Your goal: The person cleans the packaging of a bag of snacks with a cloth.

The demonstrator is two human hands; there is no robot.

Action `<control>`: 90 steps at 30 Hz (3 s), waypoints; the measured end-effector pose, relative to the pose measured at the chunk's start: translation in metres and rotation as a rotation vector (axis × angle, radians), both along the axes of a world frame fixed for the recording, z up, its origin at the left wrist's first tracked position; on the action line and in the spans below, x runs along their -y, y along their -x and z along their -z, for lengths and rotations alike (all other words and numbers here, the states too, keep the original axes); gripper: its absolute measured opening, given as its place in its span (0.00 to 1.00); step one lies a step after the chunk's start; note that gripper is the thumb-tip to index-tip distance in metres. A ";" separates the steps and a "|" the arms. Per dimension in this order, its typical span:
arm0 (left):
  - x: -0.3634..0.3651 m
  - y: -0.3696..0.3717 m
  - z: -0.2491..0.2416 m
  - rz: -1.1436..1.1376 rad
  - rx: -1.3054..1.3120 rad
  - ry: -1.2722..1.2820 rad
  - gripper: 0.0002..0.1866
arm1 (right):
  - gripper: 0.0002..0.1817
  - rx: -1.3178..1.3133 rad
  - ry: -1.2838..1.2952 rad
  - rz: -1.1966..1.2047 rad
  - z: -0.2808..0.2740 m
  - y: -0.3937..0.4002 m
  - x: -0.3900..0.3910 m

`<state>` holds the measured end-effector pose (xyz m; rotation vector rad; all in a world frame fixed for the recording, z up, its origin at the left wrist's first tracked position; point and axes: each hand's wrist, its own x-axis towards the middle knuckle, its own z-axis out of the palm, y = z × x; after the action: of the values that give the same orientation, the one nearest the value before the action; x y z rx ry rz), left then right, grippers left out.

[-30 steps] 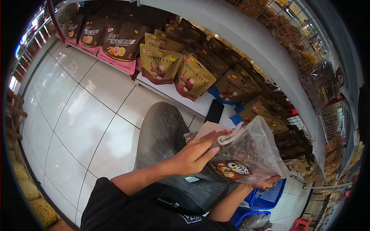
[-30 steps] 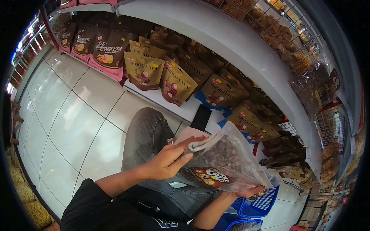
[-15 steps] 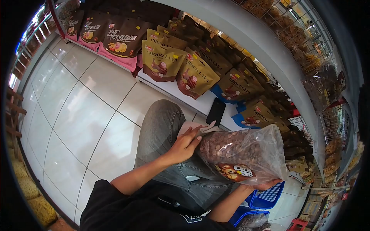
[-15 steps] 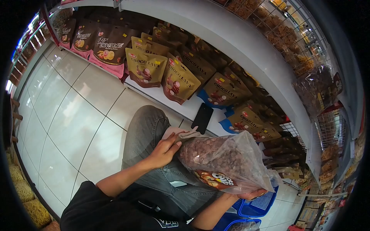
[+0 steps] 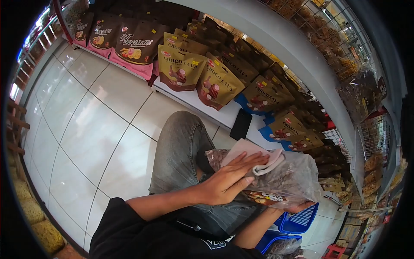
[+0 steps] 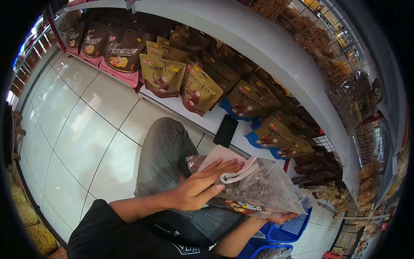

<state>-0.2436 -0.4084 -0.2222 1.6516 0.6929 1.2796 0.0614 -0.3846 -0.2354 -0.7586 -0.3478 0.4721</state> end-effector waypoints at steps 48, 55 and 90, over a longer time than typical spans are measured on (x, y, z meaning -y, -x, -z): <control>0.009 0.032 0.093 -0.411 -0.082 0.308 0.22 | 0.27 -0.016 -0.045 -0.073 0.019 -0.017 -0.003; -0.008 0.015 -0.004 -0.278 0.095 -0.078 0.25 | 0.34 -0.036 -0.039 -0.086 0.011 -0.003 -0.004; 0.013 0.004 -0.045 -0.067 0.188 0.255 0.19 | 0.34 0.024 -0.216 -0.541 0.054 -0.031 0.017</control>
<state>-0.2479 -0.4213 -0.1771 1.2940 0.7660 1.3152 0.0928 -0.4012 -0.2898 -0.4529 -0.6204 0.9176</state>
